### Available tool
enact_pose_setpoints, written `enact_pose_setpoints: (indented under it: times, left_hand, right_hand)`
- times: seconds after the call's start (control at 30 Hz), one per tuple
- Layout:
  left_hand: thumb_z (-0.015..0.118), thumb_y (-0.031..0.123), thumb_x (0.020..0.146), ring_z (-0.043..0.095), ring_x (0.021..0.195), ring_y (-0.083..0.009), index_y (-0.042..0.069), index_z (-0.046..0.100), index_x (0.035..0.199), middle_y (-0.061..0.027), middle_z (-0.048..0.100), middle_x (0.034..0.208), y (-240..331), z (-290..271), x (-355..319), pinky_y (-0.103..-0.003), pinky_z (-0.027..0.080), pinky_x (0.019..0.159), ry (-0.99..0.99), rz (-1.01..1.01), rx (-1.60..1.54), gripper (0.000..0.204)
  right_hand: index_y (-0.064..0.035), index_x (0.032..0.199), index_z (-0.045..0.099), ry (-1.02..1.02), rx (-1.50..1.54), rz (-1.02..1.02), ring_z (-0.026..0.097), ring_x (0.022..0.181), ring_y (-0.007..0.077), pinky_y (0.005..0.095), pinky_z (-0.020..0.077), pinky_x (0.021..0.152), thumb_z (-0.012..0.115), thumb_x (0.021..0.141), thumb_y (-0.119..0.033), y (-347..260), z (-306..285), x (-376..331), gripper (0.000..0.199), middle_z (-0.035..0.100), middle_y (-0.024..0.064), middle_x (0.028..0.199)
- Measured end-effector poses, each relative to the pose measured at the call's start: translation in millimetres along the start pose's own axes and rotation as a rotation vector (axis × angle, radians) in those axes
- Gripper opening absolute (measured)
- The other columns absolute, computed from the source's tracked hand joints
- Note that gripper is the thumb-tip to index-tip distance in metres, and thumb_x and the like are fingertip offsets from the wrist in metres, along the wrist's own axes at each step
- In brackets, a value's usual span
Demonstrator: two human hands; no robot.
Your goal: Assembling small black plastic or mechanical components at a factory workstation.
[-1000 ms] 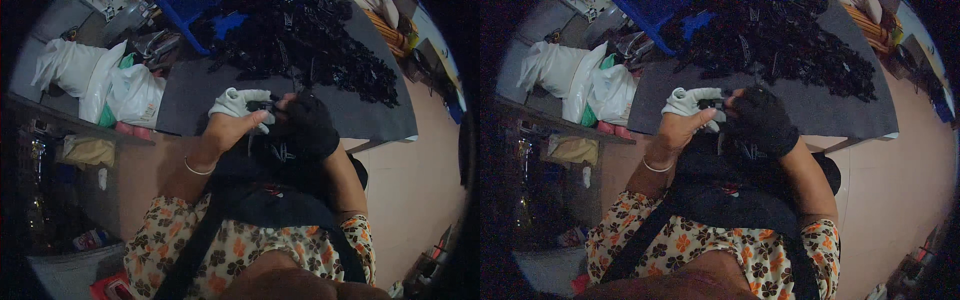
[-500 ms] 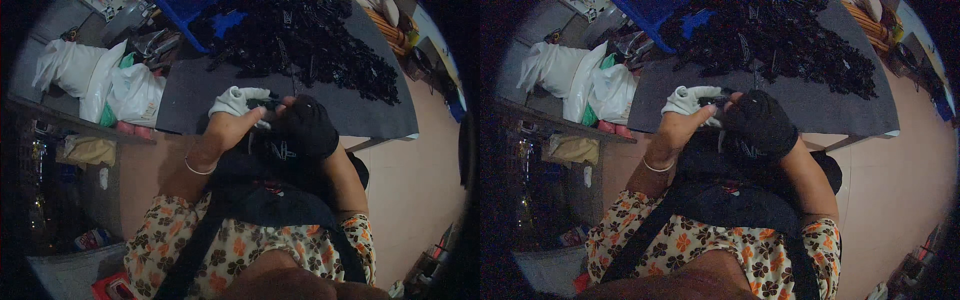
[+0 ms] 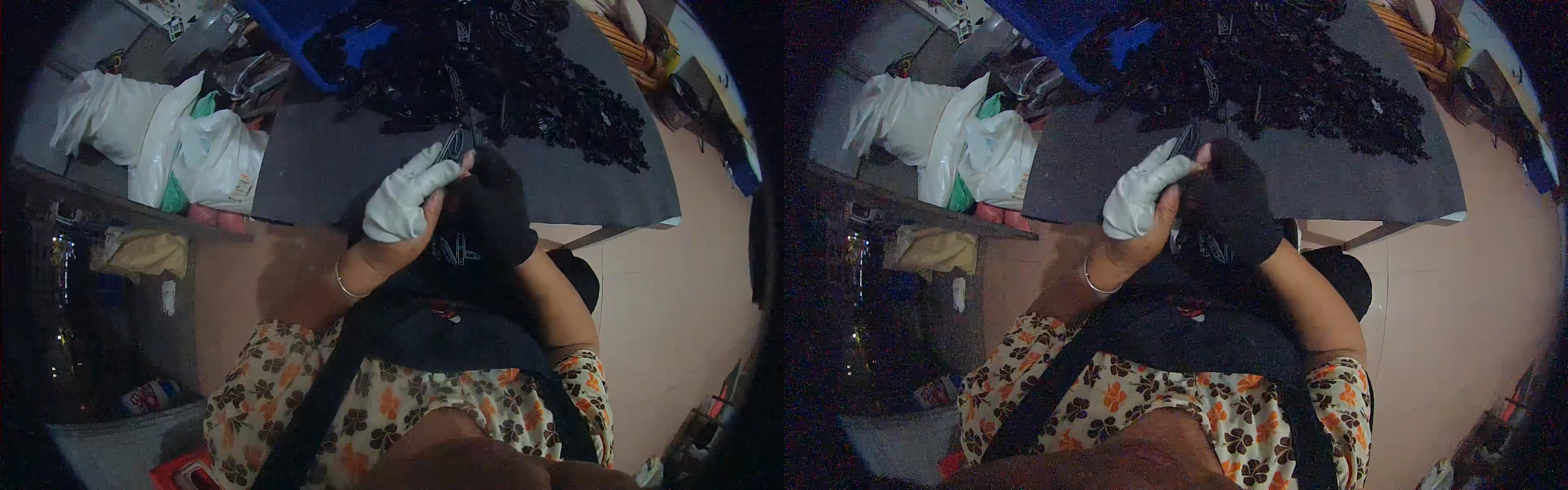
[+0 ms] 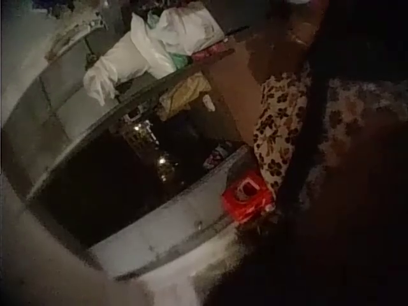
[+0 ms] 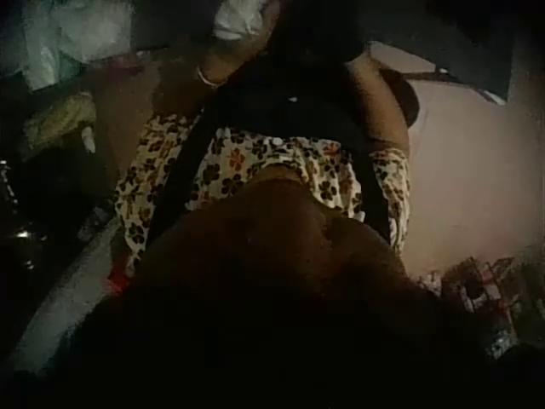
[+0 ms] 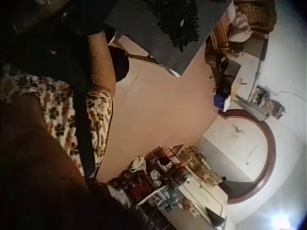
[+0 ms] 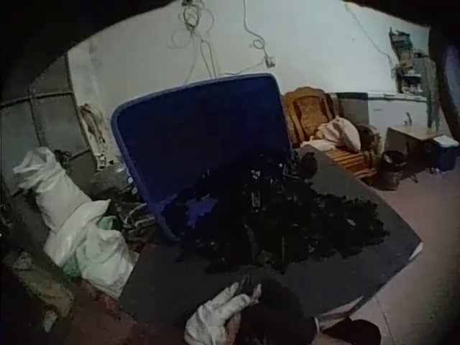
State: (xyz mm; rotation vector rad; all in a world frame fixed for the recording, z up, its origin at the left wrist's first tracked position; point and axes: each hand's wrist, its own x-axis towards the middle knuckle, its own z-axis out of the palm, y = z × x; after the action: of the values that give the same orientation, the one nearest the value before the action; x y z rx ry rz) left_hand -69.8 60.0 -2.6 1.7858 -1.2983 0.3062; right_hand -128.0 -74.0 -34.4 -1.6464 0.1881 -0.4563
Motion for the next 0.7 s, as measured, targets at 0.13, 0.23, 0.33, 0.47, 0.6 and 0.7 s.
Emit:
enact_pose_setpoints:
  times: [0.13,0.23,0.33,0.47,0.6,0.7]
  left_hand:
    - [0.061,-0.002,0.072,0.056,0.1,-0.0322,0.0,0.06,0.095,-0.0173,0.061,0.095,-8.5,-4.2,-4.5,-0.036,0.045,0.086,-0.084,-0.017,0.026,0.023]
    - [0.062,-0.003,0.073,0.061,0.088,-0.0254,-0.001,0.061,0.097,-0.0156,0.062,0.094,-15.7,-1.8,-13.9,-0.033,0.049,0.078,0.101,-0.026,0.054,0.024]
    - [0.062,-0.002,0.076,0.061,0.077,-0.0158,-0.001,0.06,0.1,-0.0131,0.063,0.094,-13.5,-4.1,-19.9,-0.027,0.05,0.067,0.069,-0.581,-0.416,0.024]
    - [0.059,0.0,0.081,0.059,0.075,-0.0114,-0.002,0.058,0.103,-0.0113,0.062,0.094,-11.9,-9.4,-26.5,-0.023,0.05,0.064,-0.025,-0.407,-0.402,0.022]
    - [0.059,0.01,0.083,0.06,0.078,-0.0145,-0.003,0.058,0.103,-0.0105,0.062,0.095,-19.4,-14.6,-29.6,-0.028,0.049,0.071,-0.111,-0.36,-0.325,0.024]
    - [0.061,0.017,0.083,0.06,0.084,-0.0166,0.0,0.055,0.11,-0.0108,0.061,0.1,-27.7,-17.8,-26.3,-0.029,0.048,0.076,-0.276,-0.448,-0.484,0.032]
  right_hand:
    - [-0.0043,0.088,0.051,-0.047,-0.017,-0.066,0.051,0.062,0.0072,0.0226,0.0428,0.057,0.056,0.082,-0.01,-1.3,2.1,-1.9,0.01,0.053,0.0021,0.072]
    - [-0.0026,0.09,0.053,-0.068,-0.235,-0.084,0.053,0.069,0.0093,0.0243,0.0438,0.061,0.059,0.081,-0.01,-0.1,1.3,0.8,0.013,0.055,0.0027,0.076]
    - [-0.001,0.09,0.057,0.109,-0.368,-0.34,0.054,0.074,0.0136,0.0277,0.0439,0.064,0.063,0.078,-0.012,-11.7,-4.3,0.5,0.018,0.056,0.0052,0.079]
    - [-0.0002,0.091,0.059,-0.222,-0.18,-0.183,0.056,0.075,0.018,0.0308,0.0446,0.066,0.066,0.076,-0.015,0.0,-17.2,2.7,0.022,0.057,0.0097,0.079]
    - [-0.0005,0.089,0.062,-0.264,-0.395,-0.25,0.058,0.076,0.0272,0.0344,0.0458,0.068,0.066,0.074,-0.02,-7.6,-18.4,2.1,0.025,0.059,0.0157,0.08]
    - [-0.002,0.088,0.063,-0.387,-0.462,-0.182,0.06,0.078,0.0338,0.0382,0.0468,0.068,0.066,0.073,-0.025,-18.2,-26.6,4.0,0.027,0.061,0.0188,0.083]
